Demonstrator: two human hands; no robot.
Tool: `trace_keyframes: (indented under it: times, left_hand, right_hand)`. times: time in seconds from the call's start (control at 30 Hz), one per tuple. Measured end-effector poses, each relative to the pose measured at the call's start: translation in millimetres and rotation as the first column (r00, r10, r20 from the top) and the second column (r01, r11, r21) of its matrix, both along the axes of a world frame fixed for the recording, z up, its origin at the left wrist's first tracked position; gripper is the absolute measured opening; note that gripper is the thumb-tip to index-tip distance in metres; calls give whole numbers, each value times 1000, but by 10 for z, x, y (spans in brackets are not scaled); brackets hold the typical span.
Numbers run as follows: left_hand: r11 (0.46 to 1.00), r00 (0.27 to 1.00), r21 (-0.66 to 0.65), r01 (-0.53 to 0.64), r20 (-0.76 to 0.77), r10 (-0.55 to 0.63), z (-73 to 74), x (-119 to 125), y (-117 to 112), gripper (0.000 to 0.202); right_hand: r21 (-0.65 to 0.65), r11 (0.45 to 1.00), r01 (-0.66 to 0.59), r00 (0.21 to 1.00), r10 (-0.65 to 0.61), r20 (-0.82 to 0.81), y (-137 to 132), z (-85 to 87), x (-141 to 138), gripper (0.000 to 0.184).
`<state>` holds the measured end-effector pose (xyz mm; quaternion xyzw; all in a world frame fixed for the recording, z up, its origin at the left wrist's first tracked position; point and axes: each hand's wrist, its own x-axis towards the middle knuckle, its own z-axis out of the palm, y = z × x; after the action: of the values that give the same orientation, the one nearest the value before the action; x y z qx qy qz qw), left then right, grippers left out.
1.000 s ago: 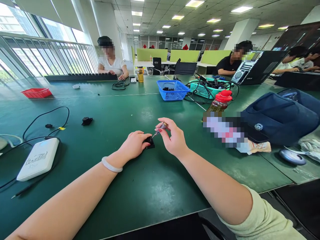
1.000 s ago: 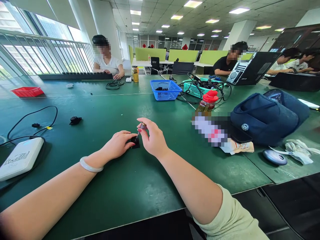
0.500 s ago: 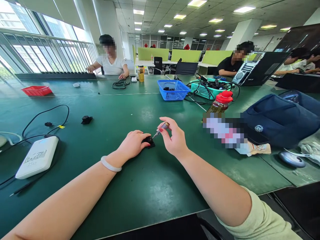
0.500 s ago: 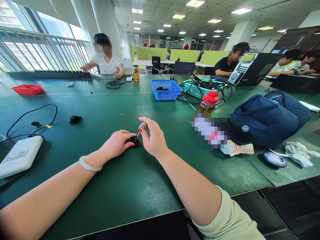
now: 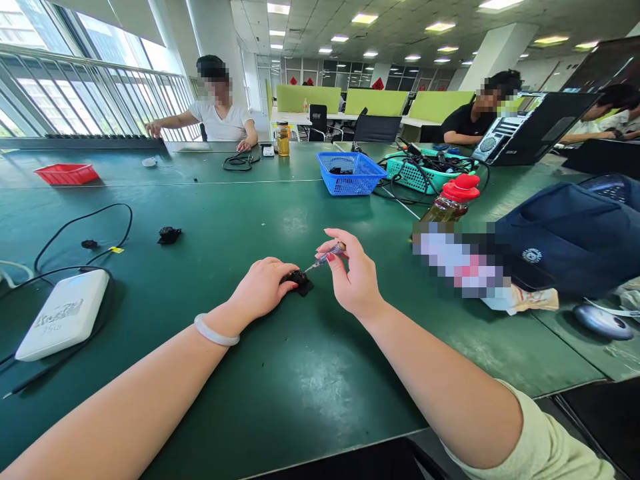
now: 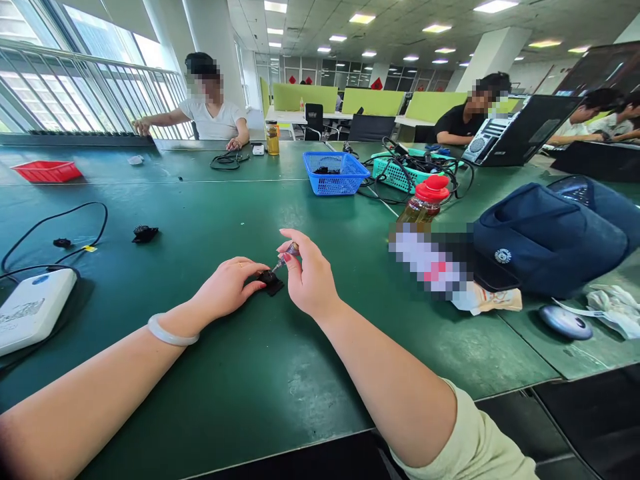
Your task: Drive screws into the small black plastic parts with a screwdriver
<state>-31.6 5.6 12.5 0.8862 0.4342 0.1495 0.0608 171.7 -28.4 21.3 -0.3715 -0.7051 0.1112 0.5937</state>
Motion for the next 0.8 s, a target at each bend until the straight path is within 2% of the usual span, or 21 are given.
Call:
trace_keyframes:
  times: [0.1,0.23,0.4,0.7,0.8]
  left_hand:
    - [1000,999,13,-16,33,16,-6,-9,5,26]
    - [1000,995,8,-30,95,30,-54,-17,10,33]
    - [999,986,-22,50,162,-46,-116,-25,43,29]
    - [999,986,-37,17,168,-11,-138,-33,60,27]
    - [999,986,-46,23,164,-15,-137,-33,61,28]
  right_hand:
    - [33,999,0,1000,0,-10,-36,21,-13,33]
    - [58,998,-19,998,16,54,-49,22,-28,34]
    - [80,997,-19,996,12,89,-40,13,-30,36]
    - [49,998,-49,996,45,78,-46,-1,-40,34]
    - [63,996,-60,991,52,121,-55,9,-50,35]
